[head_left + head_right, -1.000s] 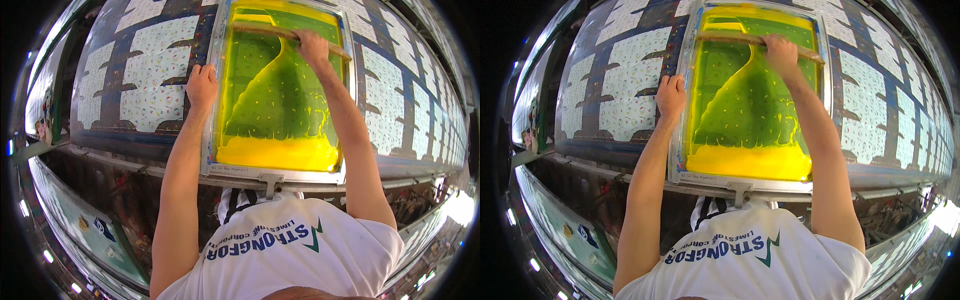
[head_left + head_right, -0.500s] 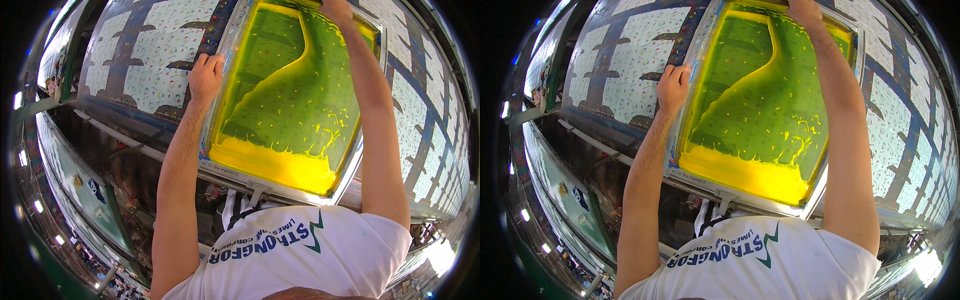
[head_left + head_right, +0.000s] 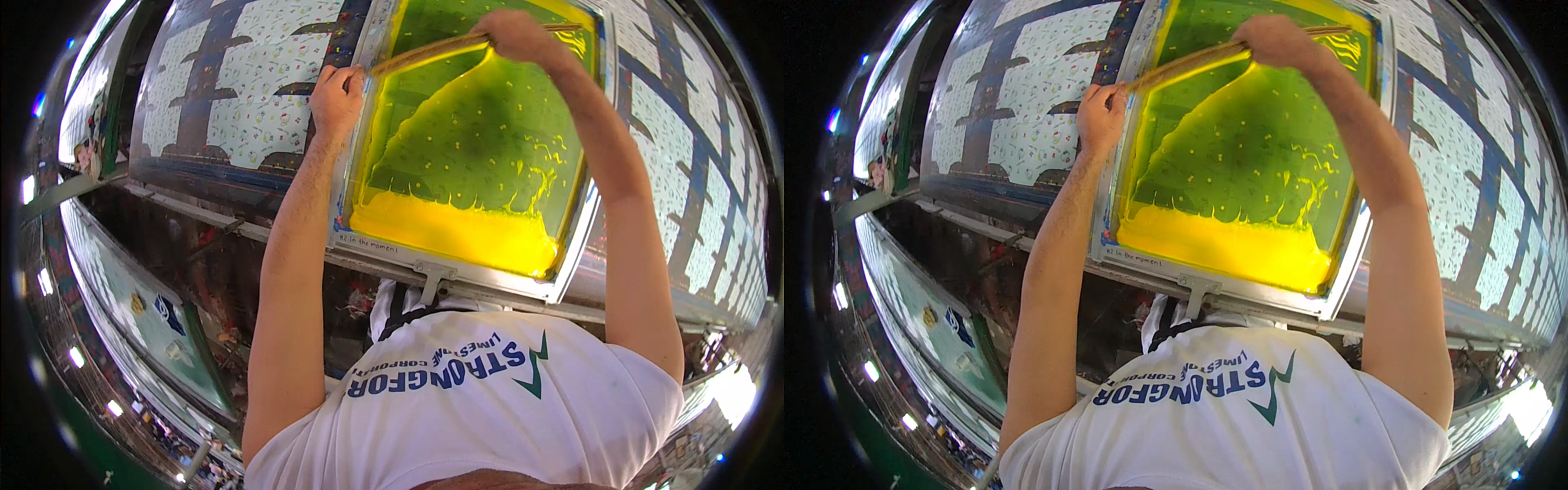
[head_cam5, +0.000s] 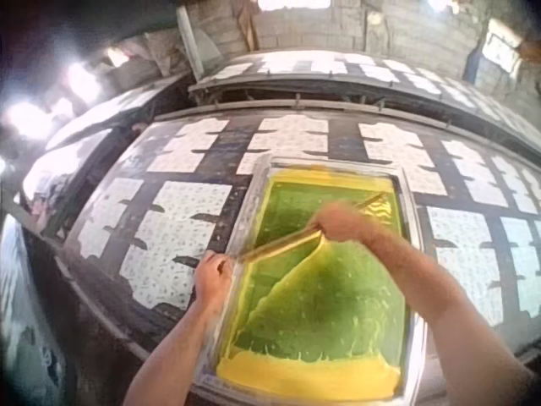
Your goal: The person uses a squeegee to pull green ink across a screen-printing frame repeatedly, spreading the ink evenly over the mesh. The person holds the frame steady with one hand while pulling the squeegee with the other, then resets the squeegee and repeats the motion.
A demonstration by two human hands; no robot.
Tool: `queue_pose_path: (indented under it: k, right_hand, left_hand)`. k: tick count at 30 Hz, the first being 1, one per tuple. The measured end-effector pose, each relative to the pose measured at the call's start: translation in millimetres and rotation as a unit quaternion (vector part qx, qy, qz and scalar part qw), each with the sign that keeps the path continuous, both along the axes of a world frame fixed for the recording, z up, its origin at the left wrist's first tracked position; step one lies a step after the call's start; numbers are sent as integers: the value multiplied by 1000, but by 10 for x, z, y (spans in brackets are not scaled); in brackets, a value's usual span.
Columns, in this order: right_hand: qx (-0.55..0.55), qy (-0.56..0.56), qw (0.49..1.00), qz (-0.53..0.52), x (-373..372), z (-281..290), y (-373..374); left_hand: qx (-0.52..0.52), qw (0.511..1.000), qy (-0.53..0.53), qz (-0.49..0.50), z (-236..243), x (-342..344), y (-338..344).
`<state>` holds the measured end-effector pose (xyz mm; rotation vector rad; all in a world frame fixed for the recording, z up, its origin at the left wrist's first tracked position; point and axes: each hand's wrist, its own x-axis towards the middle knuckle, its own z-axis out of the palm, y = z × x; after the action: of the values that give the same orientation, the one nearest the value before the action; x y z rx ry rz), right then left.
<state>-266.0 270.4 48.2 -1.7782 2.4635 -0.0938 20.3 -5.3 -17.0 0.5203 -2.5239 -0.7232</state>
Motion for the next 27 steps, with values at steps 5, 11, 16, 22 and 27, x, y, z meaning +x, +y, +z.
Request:
queue_pose_path:
  k: [5,11,16,22,27]
  right_hand:
    - [-28,-24,996,78,1128,-22,2]
    - [32,-35,999,-13,2320,103,192]
    - [21,-62,975,-212,3260,202,630]
    - [10,-52,953,-297,3677,75,822]
    - [-29,-67,951,-300,3573,100,784]
  left_hand:
    - [-37,999,0,0,-132,-84,-92]
    - [-63,998,11,9,-279,-109,-248]
    - [-90,994,47,-35,-378,-193,-255]
    - [-114,993,-5,-32,-509,-448,-137]
    - [-104,993,-41,-48,-475,-473,-160]
